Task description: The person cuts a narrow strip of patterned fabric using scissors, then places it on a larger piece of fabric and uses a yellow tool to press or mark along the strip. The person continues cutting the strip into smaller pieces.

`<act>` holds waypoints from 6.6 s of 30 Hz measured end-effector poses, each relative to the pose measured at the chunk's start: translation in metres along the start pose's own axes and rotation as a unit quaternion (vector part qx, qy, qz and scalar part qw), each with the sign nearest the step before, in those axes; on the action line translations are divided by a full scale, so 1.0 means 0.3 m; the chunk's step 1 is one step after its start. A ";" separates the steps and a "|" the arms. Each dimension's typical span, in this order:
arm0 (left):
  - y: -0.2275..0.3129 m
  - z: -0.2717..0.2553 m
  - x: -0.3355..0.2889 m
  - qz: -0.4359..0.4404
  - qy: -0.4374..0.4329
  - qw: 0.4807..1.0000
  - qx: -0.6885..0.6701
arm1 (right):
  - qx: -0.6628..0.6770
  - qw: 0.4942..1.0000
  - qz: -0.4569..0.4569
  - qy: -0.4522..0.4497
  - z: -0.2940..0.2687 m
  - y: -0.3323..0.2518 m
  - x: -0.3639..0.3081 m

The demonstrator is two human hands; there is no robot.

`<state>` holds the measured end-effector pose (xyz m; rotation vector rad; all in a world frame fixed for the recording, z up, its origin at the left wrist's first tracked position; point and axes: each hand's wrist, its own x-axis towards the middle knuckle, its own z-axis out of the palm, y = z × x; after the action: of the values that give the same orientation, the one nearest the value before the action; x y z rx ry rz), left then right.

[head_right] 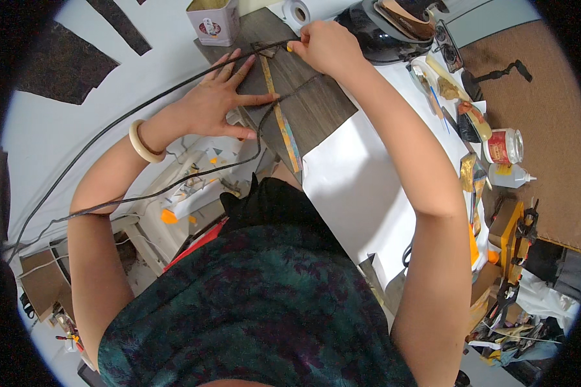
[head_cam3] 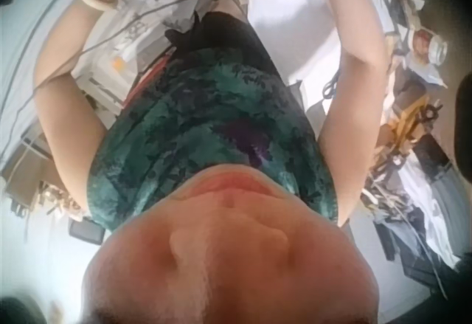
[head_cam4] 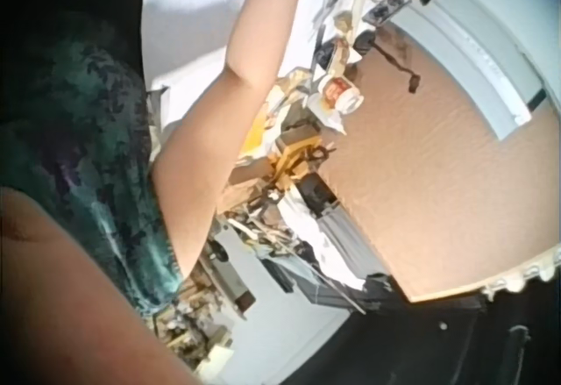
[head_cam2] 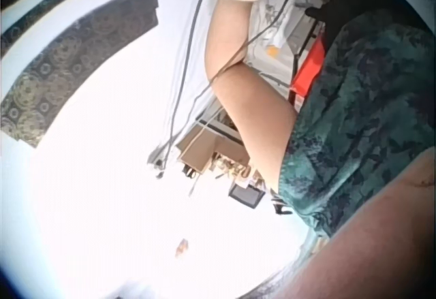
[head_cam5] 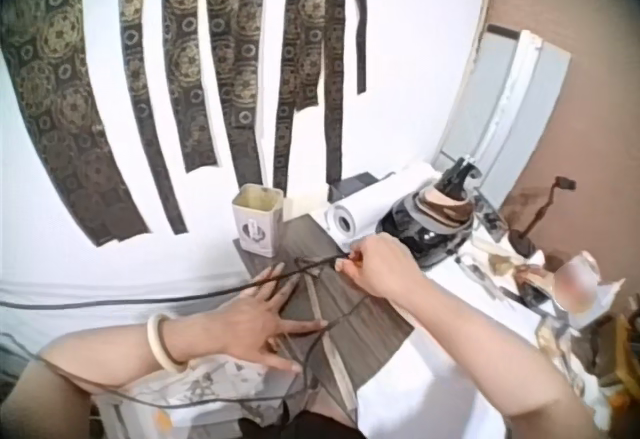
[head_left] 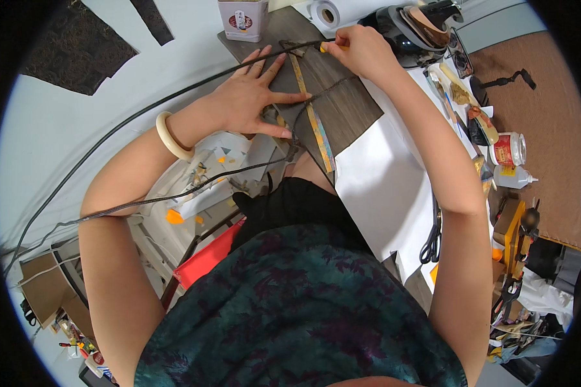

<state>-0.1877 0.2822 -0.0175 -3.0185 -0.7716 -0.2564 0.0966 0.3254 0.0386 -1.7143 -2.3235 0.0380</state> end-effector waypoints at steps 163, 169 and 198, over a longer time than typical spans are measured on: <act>0.074 -0.031 0.012 0.046 -0.020 0.997 -0.053 | 0.031 0.952 -0.202 0.229 -0.283 -0.326 0.196; 0.075 -0.021 0.006 0.044 -0.040 0.997 -0.050 | -0.141 0.969 -0.188 -0.070 -0.145 -0.421 0.482; -0.064 -0.049 0.087 0.085 -0.130 0.982 -0.109 | 0.253 0.954 0.161 0.013 -0.473 0.131 -0.592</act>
<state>-0.1766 0.3108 0.0008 -3.3476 -0.5191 0.0639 0.2129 0.1518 0.1360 -1.7654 -1.7759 0.6098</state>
